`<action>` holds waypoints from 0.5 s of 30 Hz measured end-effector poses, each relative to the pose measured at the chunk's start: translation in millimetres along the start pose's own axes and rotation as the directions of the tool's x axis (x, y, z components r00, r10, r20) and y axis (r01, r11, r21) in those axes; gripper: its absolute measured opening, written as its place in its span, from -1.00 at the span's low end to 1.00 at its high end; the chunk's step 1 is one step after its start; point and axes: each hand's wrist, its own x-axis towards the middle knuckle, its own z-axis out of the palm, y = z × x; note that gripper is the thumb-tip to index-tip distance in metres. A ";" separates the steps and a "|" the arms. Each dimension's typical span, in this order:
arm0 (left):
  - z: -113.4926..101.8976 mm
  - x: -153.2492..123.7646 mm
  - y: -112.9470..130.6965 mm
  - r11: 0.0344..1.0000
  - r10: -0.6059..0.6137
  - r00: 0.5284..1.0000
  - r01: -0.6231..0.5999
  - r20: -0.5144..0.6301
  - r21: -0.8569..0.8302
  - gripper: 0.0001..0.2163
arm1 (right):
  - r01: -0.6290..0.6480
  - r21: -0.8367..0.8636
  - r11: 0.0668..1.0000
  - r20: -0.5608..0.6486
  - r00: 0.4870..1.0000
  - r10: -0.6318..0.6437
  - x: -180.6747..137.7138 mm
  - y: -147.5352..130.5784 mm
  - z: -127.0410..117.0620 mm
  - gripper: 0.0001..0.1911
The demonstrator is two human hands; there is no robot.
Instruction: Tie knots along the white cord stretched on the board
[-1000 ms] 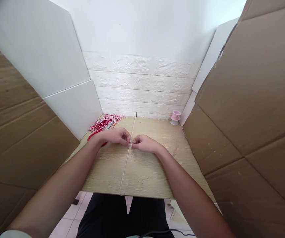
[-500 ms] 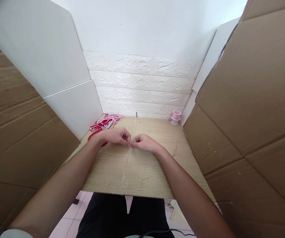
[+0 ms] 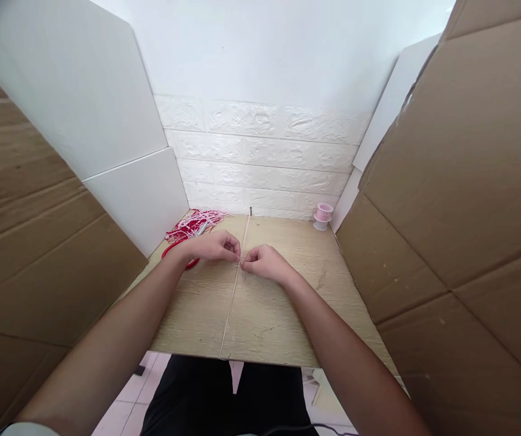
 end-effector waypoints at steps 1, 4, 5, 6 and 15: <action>0.5 0.2 0.1 1.000 -0.010 1.000 0.010 0.000 0.004 -0.75 | -0.029 -0.013 1.000 -0.015 0.999 0.028 -1.2 -1.8 -0.7 -0.78; 2.0 1.3 -1.1 1.000 -0.021 0.999 0.021 0.027 0.008 -0.75 | -0.107 -0.015 0.994 -0.059 0.993 0.106 -3.9 -7.2 -1.1 -0.79; 2.3 1.8 -1.9 1.000 -0.019 0.999 0.018 0.034 0.011 -0.75 | -0.135 0.008 0.991 -0.060 0.989 0.135 -4.4 -9.2 -0.5 -0.80; 2.6 2.3 -2.7 1.000 -0.015 0.999 0.015 0.037 0.016 -0.75 | -0.164 0.046 0.985 -0.050 0.985 0.167 -4.8 -11.3 0.4 -0.81; 5.0 5.2 -7.3 0.999 -0.016 0.999 0.014 0.041 0.045 -0.79 | -0.296 0.375 0.879 0.024 0.950 0.310 -5.2 -26.3 12.3 -0.95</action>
